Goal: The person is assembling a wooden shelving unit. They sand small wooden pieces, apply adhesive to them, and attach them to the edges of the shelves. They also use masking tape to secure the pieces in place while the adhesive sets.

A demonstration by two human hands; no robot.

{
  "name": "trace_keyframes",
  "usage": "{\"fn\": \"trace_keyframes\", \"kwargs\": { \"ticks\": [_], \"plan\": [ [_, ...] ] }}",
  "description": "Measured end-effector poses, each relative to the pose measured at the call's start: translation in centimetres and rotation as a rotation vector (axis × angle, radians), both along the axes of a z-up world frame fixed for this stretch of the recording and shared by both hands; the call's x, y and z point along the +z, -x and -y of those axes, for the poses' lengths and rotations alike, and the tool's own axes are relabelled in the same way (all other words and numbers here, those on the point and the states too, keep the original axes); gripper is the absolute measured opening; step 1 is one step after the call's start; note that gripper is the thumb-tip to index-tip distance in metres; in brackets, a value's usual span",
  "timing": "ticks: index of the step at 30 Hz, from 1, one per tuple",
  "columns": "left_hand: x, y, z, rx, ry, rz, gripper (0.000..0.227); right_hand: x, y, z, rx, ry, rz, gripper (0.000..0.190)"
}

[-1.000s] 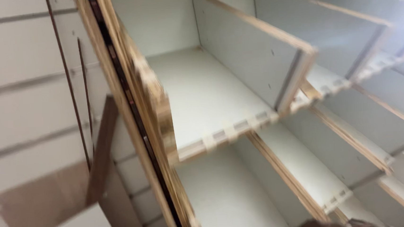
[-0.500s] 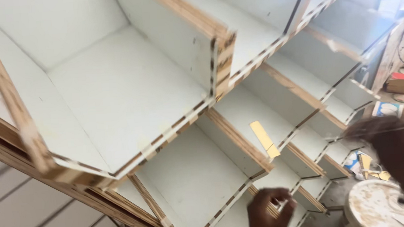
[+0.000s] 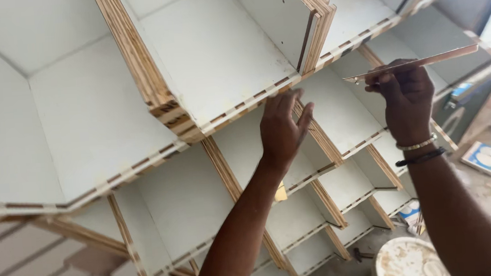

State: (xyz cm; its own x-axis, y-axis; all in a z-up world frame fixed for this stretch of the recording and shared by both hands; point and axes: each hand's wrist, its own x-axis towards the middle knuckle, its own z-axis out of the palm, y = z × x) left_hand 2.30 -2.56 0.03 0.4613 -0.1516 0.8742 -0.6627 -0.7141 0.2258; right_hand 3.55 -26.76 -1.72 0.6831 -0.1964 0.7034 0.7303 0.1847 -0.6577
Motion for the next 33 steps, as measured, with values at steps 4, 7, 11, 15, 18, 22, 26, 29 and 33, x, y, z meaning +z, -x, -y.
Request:
{"fn": "trace_keyframes", "kwargs": {
  "ticks": [4, 7, 11, 15, 18, 22, 26, 29, 33],
  "plan": [
    [0.3, -2.3, 3.1, 0.142, 0.085, 0.100, 0.034, 1.7, -5.3, 2.7, 0.063, 0.270, 0.111, 0.007],
    [1.1, -2.9, 4.4, 0.112, 0.108, 0.011, 0.036, 3.1, -7.8, 2.7, -0.024, 0.491, 0.131, 0.006],
    [2.3, -2.8, 6.4, -0.019, 0.236, -0.215, 0.043, 4.7, -9.5, 2.2, 0.132, 0.504, 0.182, 0.012],
    [2.7, -3.0, 7.0, -0.059, 0.232, -0.175, 0.027, 5.7, -9.4, 2.4, 0.138, 0.608, 0.196, 0.015],
    [2.7, -3.6, 6.9, -0.163, 0.300, -0.251, 0.022, 6.1, -8.5, 2.6, 0.043, 0.696, 0.335, 0.031],
    [2.6, -3.2, 7.8, -0.220, 0.436, -0.216, 0.023, 5.8, -6.9, 2.2, 0.057, 0.595, 0.483, 0.073],
    [2.0, -3.6, 7.9, -0.223, 0.426, -0.195, 0.025, 4.9, -7.5, 2.3, -0.223, 0.702, 0.660, 0.055],
    [1.1, -4.4, 7.8, -0.227, 0.412, -0.209, 0.025, 4.1, -9.3, 2.4, -0.304, 0.698, 0.746, 0.042],
    [0.2, -6.3, 6.9, -0.216, 0.373, -0.179, 0.025, 1.8, -11.7, 1.9, -0.046, 0.595, 0.603, 0.039]
  ]
}}
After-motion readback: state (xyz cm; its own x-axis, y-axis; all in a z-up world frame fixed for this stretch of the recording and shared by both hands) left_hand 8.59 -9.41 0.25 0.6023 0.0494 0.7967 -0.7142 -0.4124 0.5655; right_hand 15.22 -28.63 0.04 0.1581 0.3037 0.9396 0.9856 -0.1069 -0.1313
